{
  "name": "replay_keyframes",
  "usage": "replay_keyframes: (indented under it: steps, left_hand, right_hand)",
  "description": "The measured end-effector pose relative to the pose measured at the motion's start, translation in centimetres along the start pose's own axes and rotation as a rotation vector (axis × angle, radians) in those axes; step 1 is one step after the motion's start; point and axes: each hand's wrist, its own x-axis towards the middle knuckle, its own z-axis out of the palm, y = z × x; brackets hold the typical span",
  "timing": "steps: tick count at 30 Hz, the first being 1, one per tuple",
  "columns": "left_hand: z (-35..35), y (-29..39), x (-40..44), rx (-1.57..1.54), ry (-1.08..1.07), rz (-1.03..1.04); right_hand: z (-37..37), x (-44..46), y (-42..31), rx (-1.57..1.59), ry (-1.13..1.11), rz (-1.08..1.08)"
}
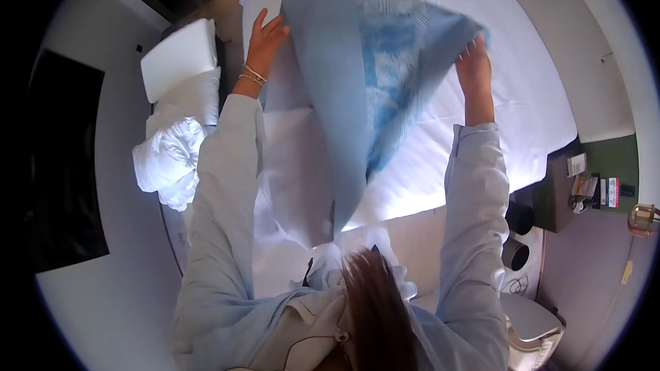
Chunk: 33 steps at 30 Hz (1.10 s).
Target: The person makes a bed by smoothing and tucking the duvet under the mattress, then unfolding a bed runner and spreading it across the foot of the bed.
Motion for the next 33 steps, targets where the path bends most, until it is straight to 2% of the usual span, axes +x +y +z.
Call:
replay_keyframes:
  steps: [1,2,3,4,5,6,7,9,10,11,13,15,16,18,20,21,22,24,25,27,28,30,31,33]
  left_hand:
    - [-0.1,-2.9,-0.3,0.178,0.084,0.02]
    - [-0.2,-6.5,-1.9,0.108,0.118,-0.09]
    - [-1.7,-12.0,-3.8,0.295,0.012,-0.249]
    - [-1.5,-15.1,-7.1,0.169,-0.005,-0.418]
    - [-1.4,-18.1,-10.4,0.054,-0.006,-0.588]
    - [-0.8,-20.6,-13.7,0.214,-0.075,-0.793]
    - [0.8,-23.6,-18.2,0.333,0.058,-0.68]
    - [3.6,-25.6,-24.8,0.507,-0.082,-0.559]
    - [4.8,-26.6,-27.8,0.564,-0.13,-0.529]
    - [5.7,-28.2,-30.6,0.695,-0.058,-0.632]
    - [8.0,-28.3,-31.7,0.821,0.012,-0.743]
    - [9.8,-27.3,-31.7,1.211,0.234,-0.974]
    - [9.5,-27.7,-32.0,1.21,0.231,-0.989]
    - [8.4,-28.3,-32.2,0.715,0.177,-0.96]
    - [8.7,-28.2,-32.9,0.595,0.174,-0.978]
    - [8.7,-27.7,-33.1,0.474,0.164,-0.995]
    - [8.9,-25.7,-32.3,0.483,0.17,-0.983]
    - [8.7,-20.4,-30.7,0.227,0.103,-1.129]
    - [8.1,-17.4,-29.8,0.239,0.109,-1.119]
    - [6.3,-10.8,-27.6,0.026,0.021,-1.096]
    - [5.8,-7.9,-26.5,0.046,0.026,-1.08]
    - [5.2,-1.7,-24.7,0.13,-0.175,-0.947]
    - [5.3,1.4,-24.0,0.157,-0.16,-0.941]
    - [5.8,7.5,-22.8,0.286,-0.071,-0.816]
  right_hand:
    - [0.6,-0.3,0.4,0.018,0.029,0.078]
    - [-2.1,0.1,3.3,-0.087,0.067,0.09]
    - [-3.5,-0.9,5.5,-0.238,-0.03,0.143]
    - [-7.9,-1.8,9.9,-0.267,-0.083,0.201]
    - [-11.4,-3.8,14.3,-0.303,-0.08,0.312]
    - [-12.6,-6.6,16.6,-0.341,0.051,0.587]
    - [-16.3,-9.5,19.9,-0.316,-0.006,0.712]
    - [-17.4,-15.3,23.2,-0.281,0.255,0.903]
    - [-18.5,-18.1,24.8,-0.195,0.227,0.939]
    - [-19.3,-20.3,25.9,-0.112,0.198,0.968]
    - [-18.7,-22.4,26.2,-0.184,0.102,1.135]
    - [-18.4,-23.5,25.6,-0.299,0.045,1.169]
    - [-18.5,-23.9,25.4,-0.301,0.005,1.139]
    - [-18.3,-24.4,24.6,-0.301,-0.004,1.115]
    - [-18.6,-25.3,24.4,-0.295,0.043,1.105]
    - [-18.7,-25.7,24.3,-0.287,0.096,1.097]
    - [-18.6,-26.2,24.3,-0.266,0.136,1.075]
    - [-17.8,-26.6,24.2,-0.217,0.119,1.051]
    - [-17.3,-26.7,24.2,-0.177,0.116,1.029]
    - [-15.4,-25.7,24.5,-0.163,0.037,0.96]
    - [-14.1,-24.9,25.0,-0.158,-0.025,0.895]
    - [-11.8,-23.6,27.9,-0.19,-0.124,0.798]
    - [-10.3,-22.9,29.4,-0.242,-0.207,0.709]
    - [-5.8,-20.7,30.1,-0.602,-0.364,0.617]
